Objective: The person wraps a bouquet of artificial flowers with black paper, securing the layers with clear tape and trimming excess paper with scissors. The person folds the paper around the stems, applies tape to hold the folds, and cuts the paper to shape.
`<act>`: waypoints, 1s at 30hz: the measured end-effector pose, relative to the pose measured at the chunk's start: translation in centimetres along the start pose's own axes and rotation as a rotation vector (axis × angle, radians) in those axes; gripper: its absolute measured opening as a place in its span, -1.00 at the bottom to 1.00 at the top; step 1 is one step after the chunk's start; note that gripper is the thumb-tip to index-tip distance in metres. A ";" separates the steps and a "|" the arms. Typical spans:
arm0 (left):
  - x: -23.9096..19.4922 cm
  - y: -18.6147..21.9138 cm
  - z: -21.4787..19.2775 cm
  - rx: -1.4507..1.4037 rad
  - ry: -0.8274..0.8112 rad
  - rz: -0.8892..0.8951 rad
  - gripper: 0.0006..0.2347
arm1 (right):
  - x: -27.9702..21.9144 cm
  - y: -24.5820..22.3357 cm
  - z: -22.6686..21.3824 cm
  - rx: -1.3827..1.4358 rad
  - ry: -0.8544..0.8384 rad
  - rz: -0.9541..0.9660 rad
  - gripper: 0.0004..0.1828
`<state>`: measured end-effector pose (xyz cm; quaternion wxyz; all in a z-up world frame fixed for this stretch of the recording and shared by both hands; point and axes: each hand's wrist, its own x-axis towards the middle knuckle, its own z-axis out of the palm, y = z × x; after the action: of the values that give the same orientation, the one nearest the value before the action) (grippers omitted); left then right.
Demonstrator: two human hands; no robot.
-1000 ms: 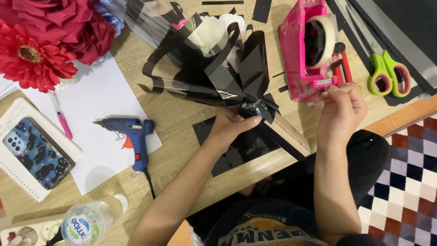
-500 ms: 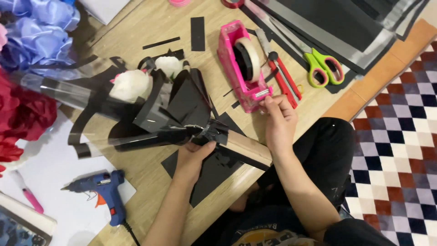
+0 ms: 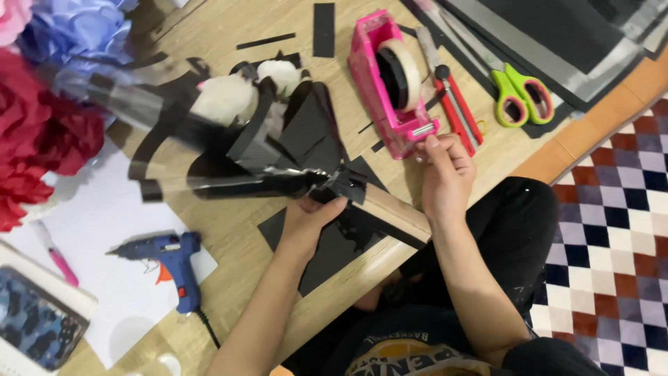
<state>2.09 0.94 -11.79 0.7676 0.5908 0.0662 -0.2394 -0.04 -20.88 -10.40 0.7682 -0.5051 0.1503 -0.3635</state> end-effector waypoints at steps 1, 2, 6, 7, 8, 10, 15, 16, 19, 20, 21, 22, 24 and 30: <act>0.1 0.1 0.2 -0.009 0.028 0.005 -0.34 | 0.1 0.3 -0.3 0.004 -0.023 0.017 -0.72; 0.0 0.3 0.3 -0.028 -0.006 0.031 -0.38 | 0.1 0.6 -0.5 0.003 -0.039 -0.009 -0.73; 0.1 0.5 0.2 -0.084 -0.084 0.082 -0.51 | -0.9 0.4 -0.6 -0.023 -0.144 -0.045 -0.76; -0.2 0.6 0.2 -0.086 -0.068 0.084 -0.51 | -0.8 0.2 -1.1 -0.019 -0.156 -0.035 -0.76; -0.4 0.7 0.3 -0.086 -0.082 0.091 -0.54 | -0.6 -0.1 -1.6 -0.067 -0.237 -0.091 -0.78; -1.1 2.4 0.8 -0.092 -0.087 0.100 -0.56 | -0.7 -2.2 -2.4 -0.114 -0.327 -0.144 -0.79; -3.1 6.8 1.8 0.163 -0.096 -0.065 -0.49 | -2.9 -9.6 -1.7 -0.626 -0.646 -0.144 -0.95; -3.1 6.8 1.8 0.158 -0.090 -0.067 -0.49 | -3.6 -10.5 -0.6 -0.627 -0.652 -0.140 -0.95; -3.3 6.8 2.0 0.177 -0.050 -0.083 -0.44 | -5.3 -12.1 1.6 -0.871 -0.852 -0.009 -0.93; -3.4 6.8 2.0 0.190 -0.064 -0.062 -0.44 | -5.6 -12.0 1.7 -0.937 -0.878 -0.041 -0.93; -3.5 6.8 2.0 0.203 -0.078 -0.042 -0.44 | -5.9 -11.9 1.8 -1.003 -0.905 -0.075 -0.94; -3.6 7.0 1.9 0.199 -0.075 -0.044 -0.44 | -6.0 -12.0 2.1 -1.004 -0.909 -0.072 -0.94; -3.8 7.3 2.0 0.210 -0.097 -0.020 -0.57 | -6.1 -12.3 2.7 -1.070 -0.912 -0.051 -0.91; -4.0 6.7 1.8 0.074 -0.177 0.188 -0.87 | -6.4 -12.5 3.7 -1.182 -0.845 0.012 -0.87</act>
<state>1.27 1.67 -3.84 0.7670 0.5991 -0.0663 -0.2201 -7.33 -16.63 1.43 0.3615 -0.9322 0.0147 0.0091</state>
